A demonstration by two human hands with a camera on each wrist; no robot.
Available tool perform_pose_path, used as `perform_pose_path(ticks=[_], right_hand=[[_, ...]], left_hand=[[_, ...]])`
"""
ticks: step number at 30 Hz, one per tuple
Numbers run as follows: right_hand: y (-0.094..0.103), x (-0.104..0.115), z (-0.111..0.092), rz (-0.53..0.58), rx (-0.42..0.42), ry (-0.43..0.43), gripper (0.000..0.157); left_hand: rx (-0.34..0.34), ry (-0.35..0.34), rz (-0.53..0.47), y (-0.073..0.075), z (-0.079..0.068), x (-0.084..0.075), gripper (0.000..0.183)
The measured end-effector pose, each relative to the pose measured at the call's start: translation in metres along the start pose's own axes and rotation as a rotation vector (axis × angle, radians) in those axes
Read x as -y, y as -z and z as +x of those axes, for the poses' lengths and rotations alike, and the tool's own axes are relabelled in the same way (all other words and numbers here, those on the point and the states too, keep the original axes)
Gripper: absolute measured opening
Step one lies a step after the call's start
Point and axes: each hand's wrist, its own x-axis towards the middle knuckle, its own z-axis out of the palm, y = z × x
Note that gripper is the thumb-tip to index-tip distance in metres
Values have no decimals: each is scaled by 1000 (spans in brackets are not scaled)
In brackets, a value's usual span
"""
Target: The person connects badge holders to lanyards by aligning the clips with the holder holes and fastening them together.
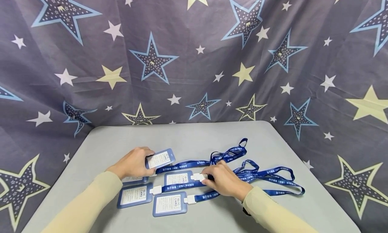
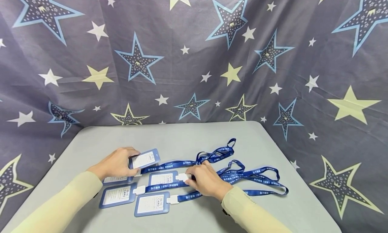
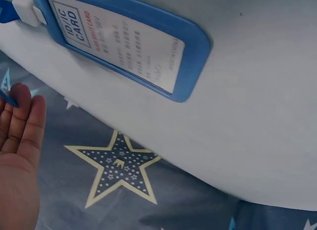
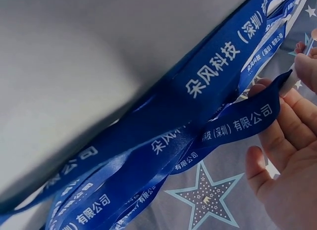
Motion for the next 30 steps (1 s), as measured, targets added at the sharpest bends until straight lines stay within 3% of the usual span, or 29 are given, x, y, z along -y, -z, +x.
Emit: perform_pose_path(ticks=[14, 23, 30], right_hand=[[0, 0, 0, -3, -13, 10, 19], [-1, 0, -1, 1, -16, 19, 19], [-2, 1, -2, 8, -21, 11, 20]], left_hand=[[13, -100, -8, -5, -5, -15, 57], [54, -106, 8, -8, -9, -27, 60], [73, -143, -38, -6, -13, -36, 57]])
